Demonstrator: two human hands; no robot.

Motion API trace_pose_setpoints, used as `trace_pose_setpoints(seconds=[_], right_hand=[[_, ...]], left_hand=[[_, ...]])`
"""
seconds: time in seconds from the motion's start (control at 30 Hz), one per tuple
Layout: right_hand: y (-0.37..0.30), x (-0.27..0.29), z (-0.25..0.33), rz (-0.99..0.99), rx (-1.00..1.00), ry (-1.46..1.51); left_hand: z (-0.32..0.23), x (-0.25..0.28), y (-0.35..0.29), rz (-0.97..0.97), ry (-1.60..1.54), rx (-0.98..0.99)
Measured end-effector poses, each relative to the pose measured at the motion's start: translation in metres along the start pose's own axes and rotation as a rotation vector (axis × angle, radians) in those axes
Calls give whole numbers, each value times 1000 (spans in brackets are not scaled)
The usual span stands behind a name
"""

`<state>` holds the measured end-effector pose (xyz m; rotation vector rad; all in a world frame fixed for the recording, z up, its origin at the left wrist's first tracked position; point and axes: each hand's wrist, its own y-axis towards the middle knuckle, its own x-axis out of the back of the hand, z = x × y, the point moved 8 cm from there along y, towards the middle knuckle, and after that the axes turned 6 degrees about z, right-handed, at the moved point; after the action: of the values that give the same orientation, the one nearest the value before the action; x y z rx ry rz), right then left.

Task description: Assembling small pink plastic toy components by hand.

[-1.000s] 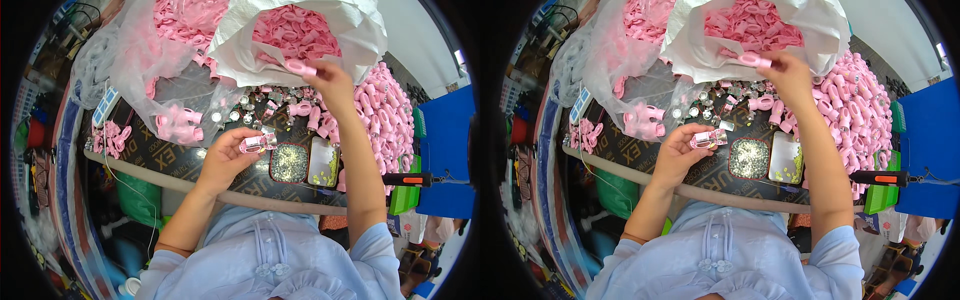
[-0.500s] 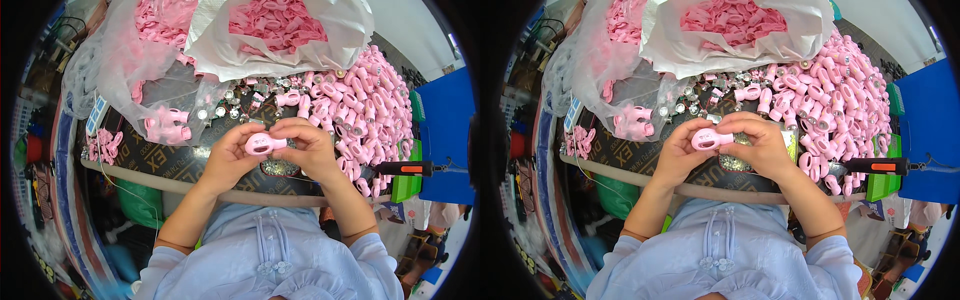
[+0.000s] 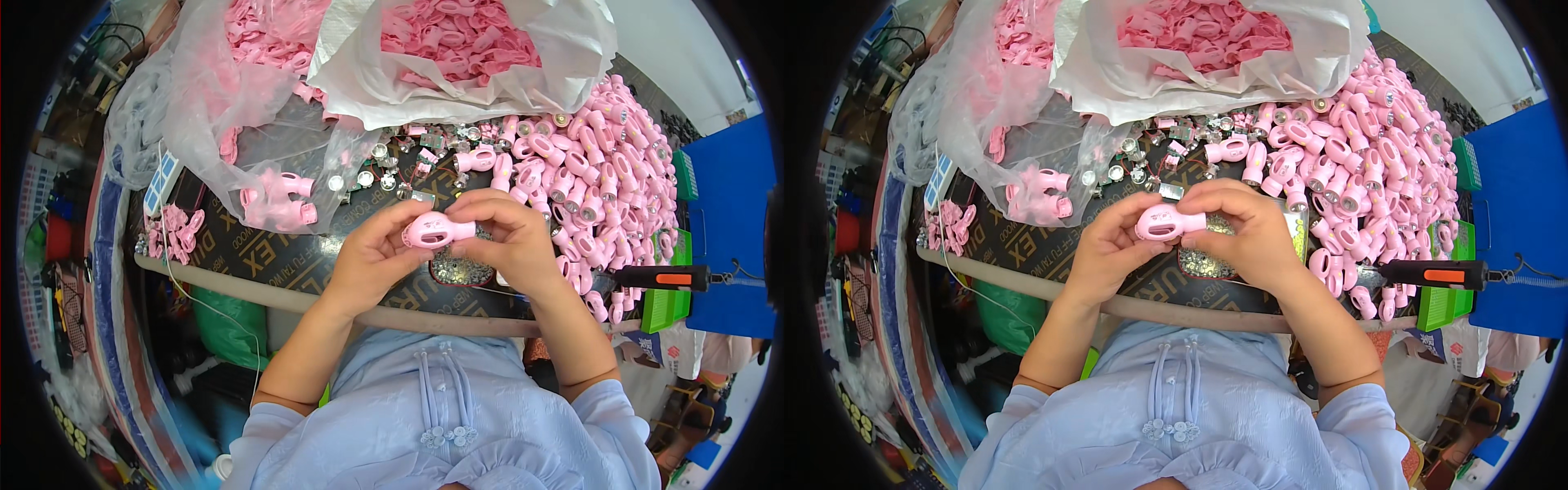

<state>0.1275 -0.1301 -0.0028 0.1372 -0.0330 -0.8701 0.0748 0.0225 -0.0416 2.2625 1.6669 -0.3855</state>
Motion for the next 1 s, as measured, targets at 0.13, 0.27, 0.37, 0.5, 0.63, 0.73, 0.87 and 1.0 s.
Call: trace_pose_setpoints(seconds=[0.13, 0.27, 0.37, 0.5, 0.63, 0.73, 0.87, 1.0], right_hand=[[3, 4, 6, -48, 5, 69], [5, -5, 2, 1, 34, -17], [3, -6, -3, -3, 5, -10], [3, -7, -6, -9, -44, -4], [2, -7, -8, 10, -56, -12], [2, -9, -9, 18, -73, 104], [2, -11, -9, 31, -36, 192], [1, -12, -8, 24, -20, 221]], left_hand=[[-4, 0, 3, -92, -86, 11], [-6, -1, 2, -41, -45, 8], [-2, -1, 2, -18, -28, 17], [-1, 1, -1, -31, -59, 10], [2, 4, -2, -29, -60, -9], [3, 5, -2, -19, -65, -5], [3, 4, -1, -9, -152, -10], [2, 5, -1, 12, -175, -33]])
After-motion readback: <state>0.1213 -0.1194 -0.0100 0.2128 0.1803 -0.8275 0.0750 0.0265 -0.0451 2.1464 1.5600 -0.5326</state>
